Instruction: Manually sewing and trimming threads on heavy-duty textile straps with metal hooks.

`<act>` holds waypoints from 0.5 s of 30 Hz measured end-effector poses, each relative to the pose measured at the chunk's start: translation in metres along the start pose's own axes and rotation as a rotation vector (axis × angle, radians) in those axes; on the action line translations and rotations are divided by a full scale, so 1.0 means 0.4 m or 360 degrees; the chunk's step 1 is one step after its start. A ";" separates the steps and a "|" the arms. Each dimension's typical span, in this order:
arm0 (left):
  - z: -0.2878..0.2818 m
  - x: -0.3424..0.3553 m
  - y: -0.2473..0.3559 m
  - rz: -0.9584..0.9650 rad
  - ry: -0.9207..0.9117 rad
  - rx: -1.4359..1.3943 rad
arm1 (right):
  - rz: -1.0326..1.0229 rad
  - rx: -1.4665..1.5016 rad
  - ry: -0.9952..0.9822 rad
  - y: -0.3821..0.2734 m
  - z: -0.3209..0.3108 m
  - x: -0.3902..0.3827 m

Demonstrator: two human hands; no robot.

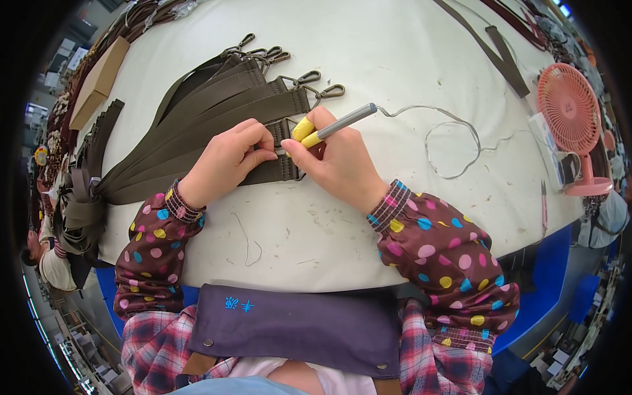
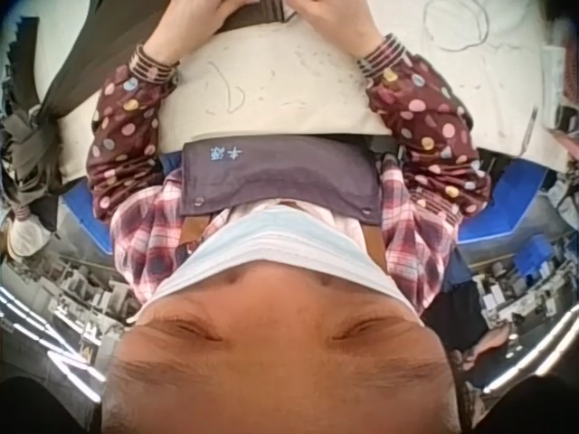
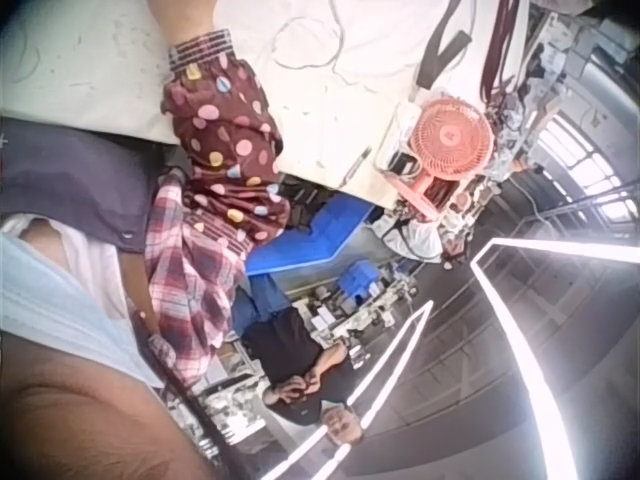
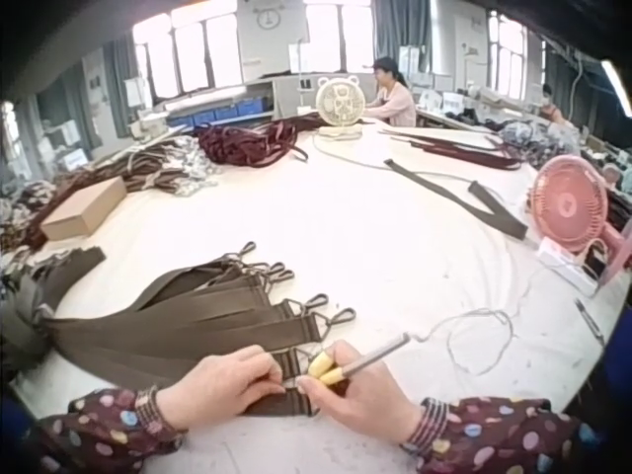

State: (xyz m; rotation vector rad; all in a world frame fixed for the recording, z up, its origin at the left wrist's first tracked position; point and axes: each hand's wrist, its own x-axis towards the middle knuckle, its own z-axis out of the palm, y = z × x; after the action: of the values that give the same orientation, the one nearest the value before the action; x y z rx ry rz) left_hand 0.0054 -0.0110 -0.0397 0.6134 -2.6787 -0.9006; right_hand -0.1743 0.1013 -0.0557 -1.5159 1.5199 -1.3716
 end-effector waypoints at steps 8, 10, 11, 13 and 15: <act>0.009 0.001 -0.005 -0.0124 0.0015 -0.0555 | 0.0005 0.0018 -0.0033 0.010 0.005 0.001; 0.009 0.001 -0.005 -0.0221 -0.0016 -0.0647 | -0.0004 -0.0015 -0.0038 0.008 0.006 0.001; 0.011 0.002 -0.007 -0.0221 -0.0017 -0.0677 | -0.0005 -0.0014 -0.0038 0.008 0.006 0.001; 0.013 0.003 -0.007 -0.0221 -0.0019 -0.0708 | -0.0011 -0.0036 -0.0030 0.011 0.005 0.002; 0.014 0.004 -0.007 -0.0249 -0.0029 -0.0728 | -0.0009 -0.0039 -0.0031 0.009 0.006 0.002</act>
State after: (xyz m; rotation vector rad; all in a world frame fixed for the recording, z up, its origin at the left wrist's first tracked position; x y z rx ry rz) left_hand 0.0029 -0.0109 -0.0455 0.7081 -2.3369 -1.5047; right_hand -0.1737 0.0994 -0.0597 -1.5449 1.5270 -1.3423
